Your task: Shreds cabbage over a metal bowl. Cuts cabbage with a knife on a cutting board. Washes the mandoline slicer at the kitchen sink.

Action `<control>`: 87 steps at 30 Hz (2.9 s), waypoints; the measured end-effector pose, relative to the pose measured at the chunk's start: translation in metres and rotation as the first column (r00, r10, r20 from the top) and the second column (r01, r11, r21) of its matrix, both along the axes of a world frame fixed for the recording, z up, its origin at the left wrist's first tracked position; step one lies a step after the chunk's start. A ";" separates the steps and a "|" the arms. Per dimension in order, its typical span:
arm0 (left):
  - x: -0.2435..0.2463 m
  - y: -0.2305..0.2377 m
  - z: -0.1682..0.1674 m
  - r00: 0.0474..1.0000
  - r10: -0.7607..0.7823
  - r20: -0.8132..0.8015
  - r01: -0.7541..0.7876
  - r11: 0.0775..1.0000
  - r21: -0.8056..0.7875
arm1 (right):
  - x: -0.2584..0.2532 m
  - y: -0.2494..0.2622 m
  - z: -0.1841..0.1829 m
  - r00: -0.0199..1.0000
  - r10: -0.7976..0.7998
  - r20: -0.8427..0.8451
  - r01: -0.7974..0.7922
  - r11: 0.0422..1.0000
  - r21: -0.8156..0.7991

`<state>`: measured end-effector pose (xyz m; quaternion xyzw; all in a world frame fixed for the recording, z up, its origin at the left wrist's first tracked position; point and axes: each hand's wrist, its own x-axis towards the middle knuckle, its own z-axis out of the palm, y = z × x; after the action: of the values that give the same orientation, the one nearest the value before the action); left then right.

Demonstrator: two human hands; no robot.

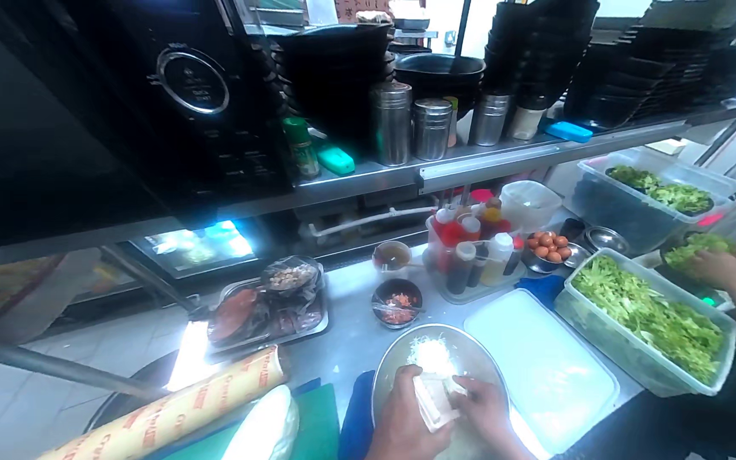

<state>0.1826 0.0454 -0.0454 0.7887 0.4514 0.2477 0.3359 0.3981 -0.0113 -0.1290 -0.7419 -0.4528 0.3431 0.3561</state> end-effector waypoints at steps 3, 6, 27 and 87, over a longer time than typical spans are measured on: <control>0.000 0.000 -0.002 1.000 0.016 0.005 -0.016 1.000 0.002 | -0.020 -0.006 0.038 0.989 0.042 -0.141 -0.020 0.988 0.156; -0.001 -0.002 0.000 1.000 0.013 0.013 -0.013 1.000 -0.012 | -0.009 -0.004 0.006 0.996 -0.013 -0.083 0.018 0.997 0.069; -0.002 -0.002 0.001 1.000 0.020 0.005 -0.020 1.000 -0.013 | 0.009 -0.002 0.005 0.975 0.214 0.060 -0.216 0.976 0.018; 0.003 0.000 0.000 1.000 -0.014 -0.002 0.014 1.000 -0.023 | 0.002 -0.005 0.007 0.996 0.085 -0.008 -0.084 0.994 0.065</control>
<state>0.1853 0.0459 -0.0451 0.7882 0.4491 0.2392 0.3461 0.4003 -0.0167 -0.1217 -0.7082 -0.4928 0.3472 0.3676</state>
